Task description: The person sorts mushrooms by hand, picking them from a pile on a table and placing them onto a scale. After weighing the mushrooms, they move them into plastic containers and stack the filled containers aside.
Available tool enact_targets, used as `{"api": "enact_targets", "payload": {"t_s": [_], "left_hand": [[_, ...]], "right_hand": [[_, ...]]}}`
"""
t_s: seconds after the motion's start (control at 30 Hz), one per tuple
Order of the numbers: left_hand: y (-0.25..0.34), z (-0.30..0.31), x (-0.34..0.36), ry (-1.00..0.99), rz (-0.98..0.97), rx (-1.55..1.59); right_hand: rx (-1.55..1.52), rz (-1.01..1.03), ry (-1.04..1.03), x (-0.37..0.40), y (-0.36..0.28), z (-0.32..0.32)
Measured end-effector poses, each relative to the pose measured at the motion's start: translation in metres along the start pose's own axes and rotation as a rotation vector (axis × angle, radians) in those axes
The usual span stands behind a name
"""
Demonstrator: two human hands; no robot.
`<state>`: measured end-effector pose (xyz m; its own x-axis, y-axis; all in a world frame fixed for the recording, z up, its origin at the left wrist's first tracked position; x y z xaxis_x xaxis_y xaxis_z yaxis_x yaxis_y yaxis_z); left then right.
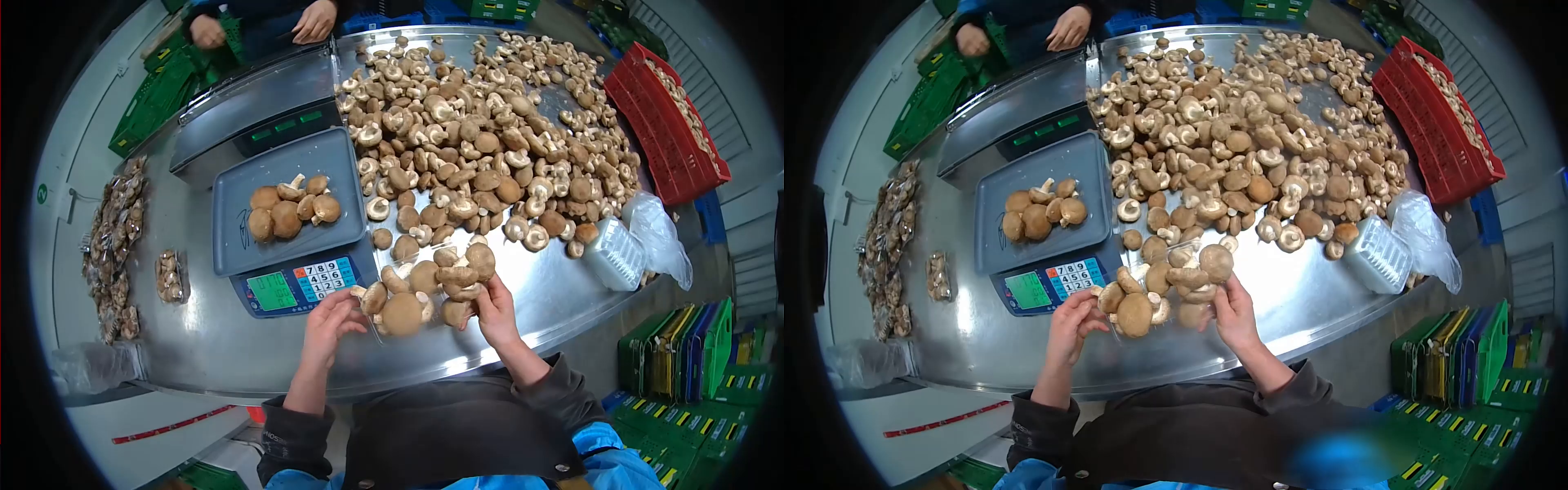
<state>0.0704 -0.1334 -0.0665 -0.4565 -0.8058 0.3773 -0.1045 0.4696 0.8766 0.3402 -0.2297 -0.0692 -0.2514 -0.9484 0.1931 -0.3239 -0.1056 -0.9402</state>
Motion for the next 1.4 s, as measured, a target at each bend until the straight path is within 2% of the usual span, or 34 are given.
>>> {"api": "enact_targets", "payload": {"t_s": [0.07,0.1,0.33,0.43,0.5,0.63,0.7,0.73,0.83,0.9,1.0,1.1,1.23,1.3,1.33,1.4], "left_hand": [[0.0,-0.015,0.003,-0.23,0.113,0.191],[-0.002,-0.021,0.005,-0.241,0.121,0.192],[-0.022,-0.033,0.015,-0.202,-0.001,0.287],[-0.015,-0.027,0.02,-0.093,0.048,0.298],[-0.007,-0.025,0.02,-0.156,0.099,0.22],[0.01,-0.017,0.019,-0.12,0.033,0.191],[0.015,-0.013,0.019,-0.096,0.021,0.198],[0.016,-0.009,0.018,-0.071,0.021,0.182],[0.027,0.003,0.017,-0.017,0.0,0.141],[0.035,0.015,0.015,0.007,-0.015,0.114],[0.046,0.045,0.006,0.116,-0.066,0.033],[0.066,0.076,-0.009,0.152,-0.065,-0.053],[0.1,0.116,-0.039,0.203,-0.067,-0.167],[0.111,0.132,-0.055,0.189,-0.07,-0.249],[0.115,0.138,-0.063,0.187,-0.08,-0.253],[0.12,0.153,-0.076,0.259,-0.03,-0.512]], "right_hand": [[0.012,0.01,0.028,0.002,0.012,-0.001],[0.055,0.024,0.033,0.002,0.014,-0.005],[0.126,0.031,0.008,0.006,0.001,-0.024],[0.169,0.035,-0.012,0.002,0.004,-0.029],[0.239,0.055,-0.039,-0.007,0.0,-0.034],[0.257,-0.075,-0.034,-0.014,-0.007,-0.046],[0.406,-0.017,0.028,-0.023,-0.008,-0.044],[0.409,-0.015,0.023,-0.025,-0.01,-0.045],[0.709,0.125,-0.028,-0.037,-0.035,-0.064],[0.698,0.127,-0.073,-0.049,-0.041,-0.078],[0.665,0.294,-0.112,-0.07,-0.047,-0.106],[0.868,0.421,-0.12,-0.097,-0.045,-0.131],[0.877,0.482,-0.12,-0.131,-0.04,-0.165],[1.04,0.585,-0.082,-0.145,-0.037,-0.18],[1.093,0.548,-0.106,-0.153,-0.033,-0.184],[1.153,0.554,-0.095,-0.16,-0.03,-0.191]]}}
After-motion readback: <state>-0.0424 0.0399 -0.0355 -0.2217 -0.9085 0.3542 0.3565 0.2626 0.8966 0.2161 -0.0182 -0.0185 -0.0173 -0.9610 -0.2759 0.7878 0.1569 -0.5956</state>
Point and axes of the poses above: each hand's wrist, its own x-axis away from the middle knuckle, its own z-axis out of the back of the hand, y = z × x, the point moved 6 cm from there along -x, towards the middle knuckle, and after that the axes turned 5 degrees about -y, right-handed, at the moved point
